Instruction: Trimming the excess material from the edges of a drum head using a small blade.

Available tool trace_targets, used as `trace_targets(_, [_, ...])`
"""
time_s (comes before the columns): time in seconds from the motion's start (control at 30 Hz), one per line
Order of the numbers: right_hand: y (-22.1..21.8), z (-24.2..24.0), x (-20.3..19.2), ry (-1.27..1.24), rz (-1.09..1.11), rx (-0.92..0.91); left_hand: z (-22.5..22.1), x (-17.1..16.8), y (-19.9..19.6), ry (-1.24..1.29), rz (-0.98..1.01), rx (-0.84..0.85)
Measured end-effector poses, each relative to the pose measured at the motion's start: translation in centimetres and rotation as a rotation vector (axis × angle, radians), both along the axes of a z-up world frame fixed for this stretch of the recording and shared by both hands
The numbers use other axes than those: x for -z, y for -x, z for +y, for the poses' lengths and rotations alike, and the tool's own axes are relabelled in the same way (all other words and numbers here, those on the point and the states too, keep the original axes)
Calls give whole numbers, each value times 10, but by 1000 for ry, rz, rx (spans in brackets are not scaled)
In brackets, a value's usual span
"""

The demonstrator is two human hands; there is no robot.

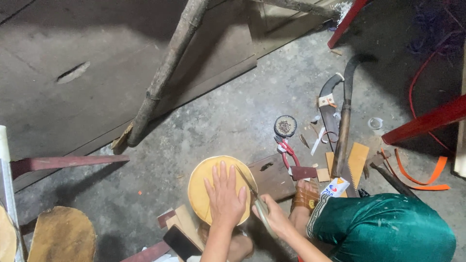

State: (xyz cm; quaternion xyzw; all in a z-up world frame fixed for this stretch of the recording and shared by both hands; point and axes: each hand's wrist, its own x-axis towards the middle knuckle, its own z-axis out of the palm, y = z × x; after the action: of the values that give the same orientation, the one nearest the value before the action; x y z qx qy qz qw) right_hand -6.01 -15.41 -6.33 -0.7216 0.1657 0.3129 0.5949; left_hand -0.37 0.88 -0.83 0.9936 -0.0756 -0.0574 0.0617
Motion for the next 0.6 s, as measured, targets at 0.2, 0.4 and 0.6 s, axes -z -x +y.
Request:
trace_targets(0.2, [4, 4, 18, -64, -87, 37, 0, -1, -1, 5, -6, 3])
trace_targets(0.4, [8, 13, 25, -380, 159, 291, 1, 5, 3, -28, -87, 25])
trace_targets(0.6, [17, 4, 95, -146, -239, -90, 4, 9, 0, -42, -72, 22])
